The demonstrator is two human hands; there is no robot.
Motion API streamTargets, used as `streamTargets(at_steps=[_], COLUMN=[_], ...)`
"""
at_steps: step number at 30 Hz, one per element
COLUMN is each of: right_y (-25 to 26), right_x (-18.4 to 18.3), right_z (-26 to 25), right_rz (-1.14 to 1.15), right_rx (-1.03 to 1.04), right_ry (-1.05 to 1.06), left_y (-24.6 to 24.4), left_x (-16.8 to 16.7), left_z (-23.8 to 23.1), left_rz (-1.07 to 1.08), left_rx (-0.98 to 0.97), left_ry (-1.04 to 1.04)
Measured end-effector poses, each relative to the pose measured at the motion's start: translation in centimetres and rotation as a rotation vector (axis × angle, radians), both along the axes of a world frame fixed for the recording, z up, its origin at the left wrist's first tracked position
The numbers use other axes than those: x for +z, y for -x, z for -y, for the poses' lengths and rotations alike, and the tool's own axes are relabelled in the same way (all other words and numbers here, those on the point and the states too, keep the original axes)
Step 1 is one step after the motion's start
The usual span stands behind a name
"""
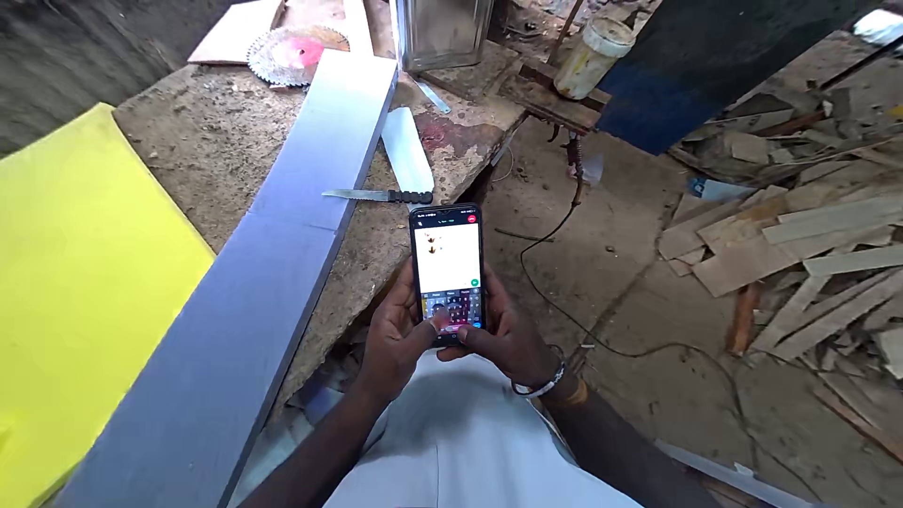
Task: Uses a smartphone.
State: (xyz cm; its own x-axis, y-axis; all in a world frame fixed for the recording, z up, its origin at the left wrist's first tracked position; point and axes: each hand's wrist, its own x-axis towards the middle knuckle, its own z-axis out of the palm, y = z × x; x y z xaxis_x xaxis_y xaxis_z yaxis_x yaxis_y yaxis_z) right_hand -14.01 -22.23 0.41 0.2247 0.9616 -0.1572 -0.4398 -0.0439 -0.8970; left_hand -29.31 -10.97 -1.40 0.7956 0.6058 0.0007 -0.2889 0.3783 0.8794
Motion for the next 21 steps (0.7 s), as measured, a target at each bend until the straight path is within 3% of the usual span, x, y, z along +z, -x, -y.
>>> streamTargets(at_steps=[21], right_y=[-0.7], right_x=[-0.5], right_z=[0.2], right_rz=[0.009], right_rx=[-0.015], right_ry=[-0.011], left_y=[-1.2], left_x=[-0.1], left_z=[-0.2], left_rz=[-0.043], left_rx=[0.002], left_ry=[0.027])
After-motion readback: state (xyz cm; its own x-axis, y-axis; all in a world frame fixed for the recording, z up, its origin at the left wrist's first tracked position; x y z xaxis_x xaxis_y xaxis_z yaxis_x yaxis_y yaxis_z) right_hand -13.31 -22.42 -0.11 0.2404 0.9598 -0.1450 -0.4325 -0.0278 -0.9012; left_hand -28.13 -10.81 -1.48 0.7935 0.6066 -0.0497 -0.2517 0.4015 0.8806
